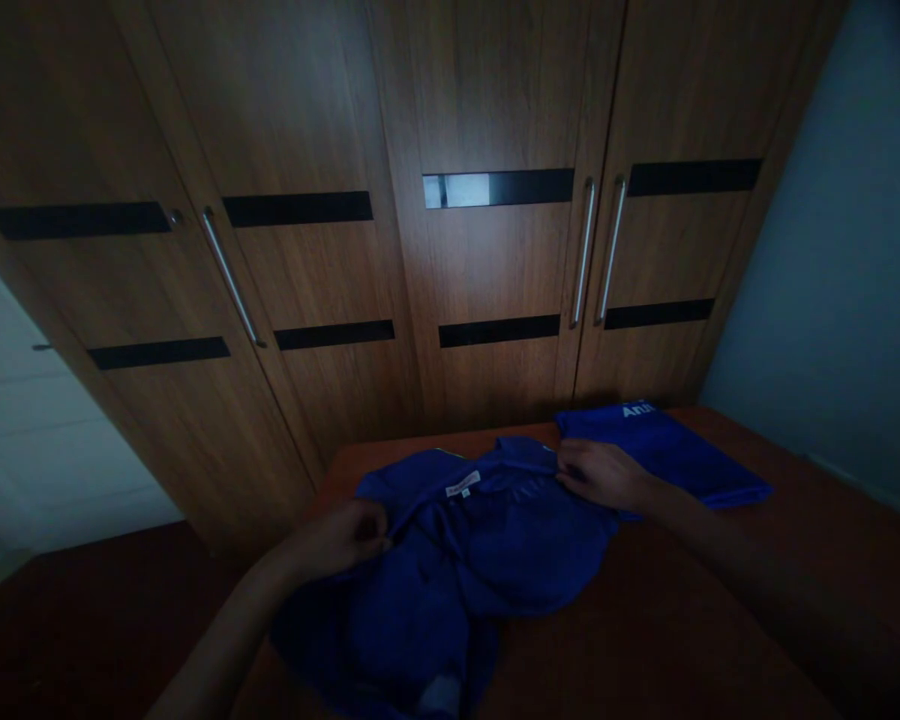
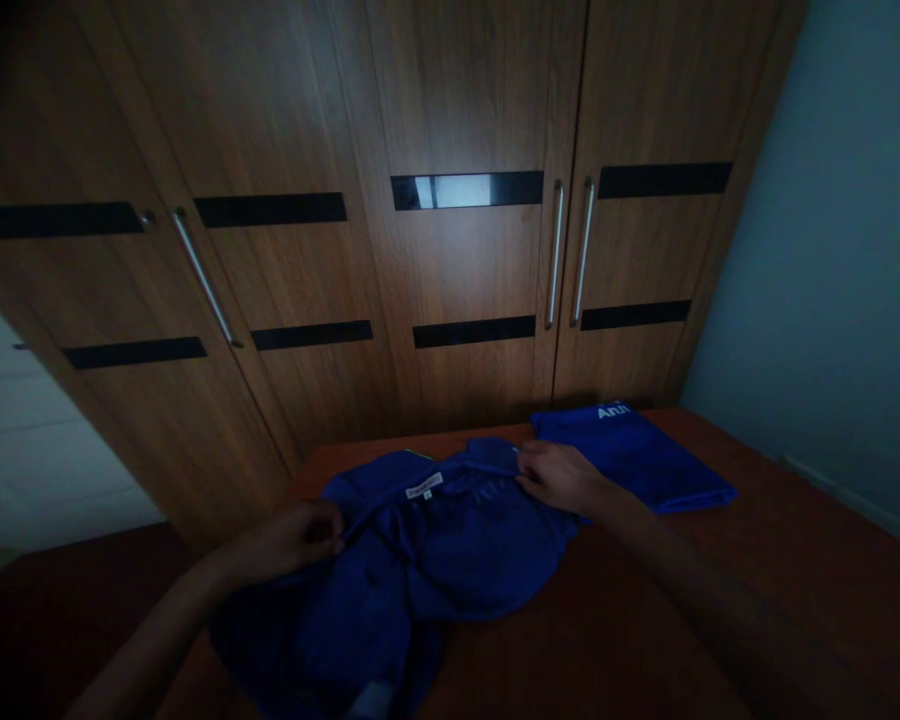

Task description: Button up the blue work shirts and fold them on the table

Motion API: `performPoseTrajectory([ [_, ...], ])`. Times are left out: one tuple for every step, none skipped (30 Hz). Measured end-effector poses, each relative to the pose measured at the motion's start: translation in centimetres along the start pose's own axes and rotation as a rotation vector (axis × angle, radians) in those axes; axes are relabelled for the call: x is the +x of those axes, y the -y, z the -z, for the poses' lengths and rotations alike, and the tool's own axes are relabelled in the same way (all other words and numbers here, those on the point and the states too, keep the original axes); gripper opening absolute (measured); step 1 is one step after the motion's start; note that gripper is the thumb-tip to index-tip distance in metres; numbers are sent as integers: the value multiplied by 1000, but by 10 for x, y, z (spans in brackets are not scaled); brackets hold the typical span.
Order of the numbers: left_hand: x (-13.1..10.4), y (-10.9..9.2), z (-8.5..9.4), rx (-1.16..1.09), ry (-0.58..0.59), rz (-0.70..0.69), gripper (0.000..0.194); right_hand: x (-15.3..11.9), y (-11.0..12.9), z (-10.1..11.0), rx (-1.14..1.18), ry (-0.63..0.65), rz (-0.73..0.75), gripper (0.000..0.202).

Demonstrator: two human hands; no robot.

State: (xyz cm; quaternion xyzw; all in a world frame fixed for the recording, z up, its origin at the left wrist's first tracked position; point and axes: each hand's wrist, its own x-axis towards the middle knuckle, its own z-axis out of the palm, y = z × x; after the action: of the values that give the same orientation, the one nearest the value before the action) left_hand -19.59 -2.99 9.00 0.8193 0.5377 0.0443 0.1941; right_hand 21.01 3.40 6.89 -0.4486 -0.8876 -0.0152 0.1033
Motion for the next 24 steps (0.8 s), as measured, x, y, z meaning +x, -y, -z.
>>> performPoseTrajectory([
  [-1, 0, -2, 11, 3, 1, 19, 0, 1, -1, 10, 10, -11, 12],
  [-3, 0, -4, 30, 8, 11, 18, 1, 1, -2, 18, 26, -23, 10],
  [-4, 0, -6, 52, 13, 28, 16, 1, 2, -4, 19, 46, -35, 9],
  [-5, 0, -8, 75, 16, 48, 14, 2, 2, -5, 21, 63, -49, 10],
  [-5, -1, -9, 95, 14, 65, 12, 2, 3, -5, 40, 73, -58, 14],
  [-5, -1, -9, 107, 3, 76, 11, 2, 3, -3, 86, 77, -58, 20],
  [-5, -2, -8, 104, -20, 78, 10, 2, 4, 0, 169, 79, -57, 27],
  [-5, -2, -6, 73, -52, 74, 9, 2, 4, 6, 289, 86, -68, 34],
  [-4, -3, -2, 10, -85, 73, 11, 2, 5, 13, 438, 95, -96, 39],
  [-3, -4, 5, -86, -114, 76, 16, 2, 6, 23, 598, 104, -140, 42],
  [-3, -7, 13, -209, -146, 83, 24, 1, 7, 35, 748, 105, -196, 43],
  [-2, -10, 23, -349, -182, 87, 32, 1, 8, 49, 886, 91, -256, 43],
  [-2, -14, 35, -492, -224, 87, 38, 1, 10, 65, 1009, 55, -303, 41],
  [-3, -20, 48, -624, -279, 81, 42, 2, 12, 81, 1117, -9, -326, 39],
  [-3, -28, 63, -742, -349, 61, 43, 3, 15, 98, 1212, -95, -325, 37],
  [-5, -37, 78, -836, -427, 44, 41, 5, 20, 116, 1288, -202, -302, 35],
  [-6, -47, 94, -904, -502, 26, 39, 6, 25, 134, 1342, -321, -259, 31],
  [-8, -59, 109, -945, -582, 3, 37, 9, 31, 152, 1370, -438, -204, 27],
  [-10, -71, 124, -976, -658, -35, 35, 11, 38, 171, 1377, -555, -142, 24],
  [-12, -84, 139, -999, -733, -96, 32, 14, 45, 188, 1364, -659, -79, 24],
  [-14, -98, 152, -1005, -799, -183, 29, 16, 53, 206, 1344, -751, -26, 27],
  [-17, -110, 165, -1008, -849, -268, 26, 19, 61, 223, 1324, -835, 27, 30],
  [-19, -122, 177, -1006, -894, -353, 23, 22, 69, 239, 1296, -901, 81, 32],
  [-22, -133, 187, -993, -928, -434, 22, 26, 75, 254, 1263, -969, 144, 32],
])
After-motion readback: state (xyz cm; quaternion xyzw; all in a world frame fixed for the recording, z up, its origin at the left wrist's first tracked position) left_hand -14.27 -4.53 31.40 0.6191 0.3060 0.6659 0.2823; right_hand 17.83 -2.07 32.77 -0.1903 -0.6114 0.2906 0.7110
